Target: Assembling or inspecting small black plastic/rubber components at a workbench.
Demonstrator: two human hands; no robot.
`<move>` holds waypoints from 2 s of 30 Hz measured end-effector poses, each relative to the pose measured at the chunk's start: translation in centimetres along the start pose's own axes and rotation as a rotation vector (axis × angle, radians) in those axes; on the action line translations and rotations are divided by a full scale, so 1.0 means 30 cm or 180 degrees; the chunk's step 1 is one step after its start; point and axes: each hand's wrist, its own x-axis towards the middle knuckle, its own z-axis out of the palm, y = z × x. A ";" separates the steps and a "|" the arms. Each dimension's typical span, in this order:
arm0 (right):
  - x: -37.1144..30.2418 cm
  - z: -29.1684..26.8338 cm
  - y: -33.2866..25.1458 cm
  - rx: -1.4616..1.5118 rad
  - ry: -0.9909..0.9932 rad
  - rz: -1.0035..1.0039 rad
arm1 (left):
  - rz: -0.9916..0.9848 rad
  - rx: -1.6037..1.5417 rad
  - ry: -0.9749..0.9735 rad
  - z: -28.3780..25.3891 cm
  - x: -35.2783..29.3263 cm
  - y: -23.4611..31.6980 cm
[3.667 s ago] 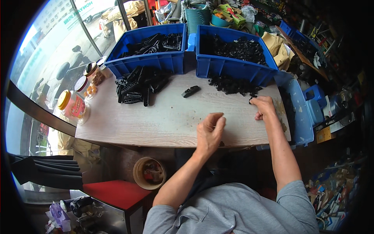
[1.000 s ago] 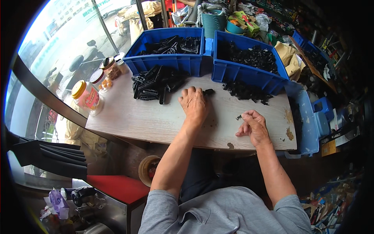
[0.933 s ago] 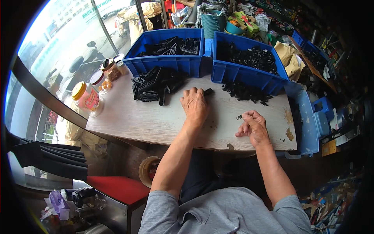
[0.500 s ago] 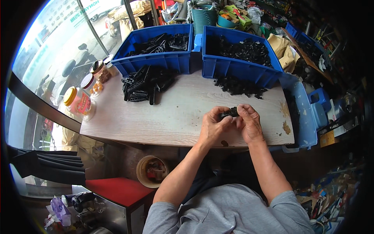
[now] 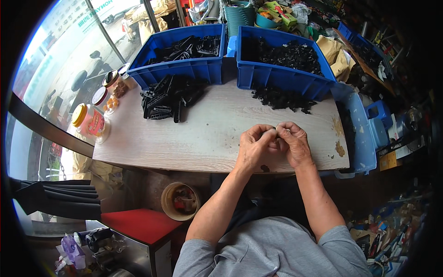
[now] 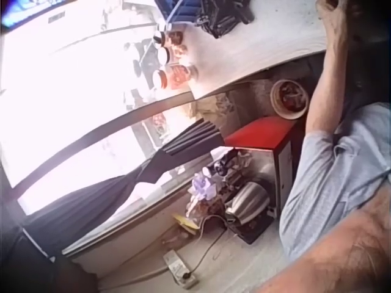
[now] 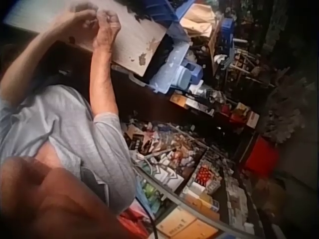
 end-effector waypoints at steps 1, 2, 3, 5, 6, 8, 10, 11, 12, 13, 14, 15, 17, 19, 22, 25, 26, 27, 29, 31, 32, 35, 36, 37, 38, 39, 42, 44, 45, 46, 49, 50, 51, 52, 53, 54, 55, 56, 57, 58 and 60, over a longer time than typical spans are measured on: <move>0.003 -0.012 0.006 -0.0022 -0.0009 0.0020 | 0.0000 0.0006 0.0010 0.006 -0.001 0.003; 0.005 -0.019 0.010 -0.0044 -0.0018 0.0039 | -0.0045 0.0058 0.0155 0.018 -0.001 0.001; 0.005 -0.012 0.011 -0.0031 -0.0038 0.0052 | -0.0083 0.0116 0.0316 0.021 -0.001 0.000; -0.001 0.008 -0.002 -0.0225 0.0010 0.0007 | -0.0092 0.0064 0.0354 0.011 0.007 -0.012; -0.003 0.017 -0.010 -0.0215 0.0001 0.0013 | -0.0111 0.0001 0.0357 0.011 0.008 -0.007; -0.007 0.035 -0.029 -0.0652 0.0187 -0.0024 | -0.0159 0.0016 0.0399 0.014 0.002 0.002; -0.011 0.045 -0.053 -0.0839 0.0125 0.0100 | -0.0200 0.0027 0.0445 0.013 -0.005 0.010; -0.011 0.048 -0.057 -0.1033 0.0074 0.0220 | -0.0174 -0.0031 0.0477 0.010 -0.007 0.011; -0.009 0.051 -0.055 -0.1029 0.0067 0.0221 | -0.0149 -0.0090 0.0503 0.008 -0.009 0.011; -0.008 0.054 -0.052 -0.1080 -0.0011 0.0261 | -0.0145 -0.0086 0.0512 0.005 -0.010 0.006; -0.007 0.057 -0.048 -0.1132 -0.0089 0.0300 | -0.0048 -0.0119 0.0473 0.000 -0.010 -0.003; -0.008 0.057 -0.040 -0.1131 -0.0096 0.0303 | 0.0046 -0.0156 0.0432 -0.002 -0.010 -0.008; -0.017 0.057 -0.021 -0.1035 0.0039 0.0065 | 0.0041 -0.0163 0.0350 -0.006 -0.012 -0.012; -0.022 0.062 -0.021 -0.1021 0.0059 0.0009 | 0.0044 -0.0169 0.0278 -0.009 -0.013 -0.014; -0.019 0.035 -0.013 -0.0974 0.0123 -0.0165 | 0.0138 -0.0127 0.0137 -0.003 -0.001 -0.028; -0.035 0.038 -0.031 -0.0657 0.0250 -0.0094 | 0.1627 0.2454 0.0771 -0.047 0.013 -0.007; -0.047 0.034 -0.045 -0.0376 0.0325 0.0083 | 0.2088 0.3433 0.1042 -0.093 0.027 0.052; -0.056 0.025 -0.059 -0.0398 0.0356 0.0049 | 0.3091 0.4081 0.1433 -0.165 0.084 0.086; -0.049 -0.033 -0.082 -0.0169 0.0900 0.0071 | 0.2622 0.5169 0.2131 -0.231 0.147 0.165; -0.023 -0.129 -0.122 -0.0087 0.1468 -0.0053 | 0.2160 0.5895 0.2303 -0.319 0.203 0.208; -0.013 -0.165 -0.147 -0.0035 0.1810 -0.0102 | 0.2043 0.6258 0.2286 -0.402 0.231 0.205; 0.006 -0.267 -0.237 -0.0032 0.2736 -0.0282 | 0.1898 0.6331 0.2049 -0.435 0.265 0.184; -0.009 -0.287 -0.252 -0.0184 0.2839 -0.0338 | 0.2169 0.6239 0.1869 -0.427 0.259 0.177; -0.009 -0.318 -0.259 -0.0193 0.2853 -0.0345 | 0.2431 0.6141 0.1697 -0.421 0.251 0.171; 0.000 -0.354 -0.260 -0.0415 0.2755 -0.0233 | 0.2287 0.6063 0.1526 -0.408 0.246 0.160; 0.008 -0.365 -0.264 -0.0628 0.2656 -0.0125 | 0.2295 0.6056 0.1518 -0.396 0.239 0.154; 0.043 -0.358 -0.255 -0.0966 0.2207 0.0187 | 0.2650 0.5717 0.1049 -0.370 0.213 0.144; 0.080 -0.319 -0.251 -0.1313 0.2187 0.0322 | 0.2652 0.5714 0.0869 -0.365 0.184 0.138; 0.098 -0.304 -0.250 -0.1671 0.2182 0.0449 | 0.2656 0.5686 0.0674 -0.356 0.168 0.135; 0.115 -0.296 -0.248 -0.1666 0.2169 0.0456 | 0.2645 0.5638 0.0593 -0.347 0.155 0.132; 0.156 -0.298 -0.237 -0.2244 0.2098 0.0500 | 0.2551 0.5543 0.0246 -0.297 0.102 0.143; 0.165 -0.309 -0.233 -0.2420 0.1969 0.0498 | 0.2472 0.5565 0.0090 -0.303 0.097 0.126; 0.172 -0.307 -0.232 -0.2596 0.1829 0.0493 | 0.2463 0.5574 0.0100 -0.303 0.087 0.123; 0.178 -0.305 -0.230 -0.2595 0.1818 0.0498 | 0.2540 0.5492 0.0121 -0.302 0.078 0.120; 0.182 -0.302 -0.229 -0.2728 0.1740 0.0434 | 0.2617 0.5408 0.0139 -0.300 0.071 0.118; 0.188 -0.296 -0.226 -0.2859 0.1660 0.0371 | 0.2607 0.5416 0.0144 -0.296 0.066 0.122; 0.191 -0.289 -0.225 -0.2857 0.1653 0.0378 | 0.2834 0.5386 0.0343 -0.291 0.061 0.125; 0.192 -0.283 -0.226 -0.3030 0.1640 0.0451 | 0.3059 0.5347 0.0542 -0.283 0.056 0.127; 0.196 -0.277 -0.225 -0.3203 0.1612 0.0523 | 0.3047 0.5358 0.0556 -0.270 0.045 0.120; 0.197 -0.277 -0.224 -0.3207 0.1604 0.0526 | 0.3009 0.4807 0.0698 -0.250 0.033 0.101; 0.189 -0.288 -0.223 -0.3286 0.1483 0.0383 | 0.3067 0.3983 0.0696 -0.194 -0.001 0.078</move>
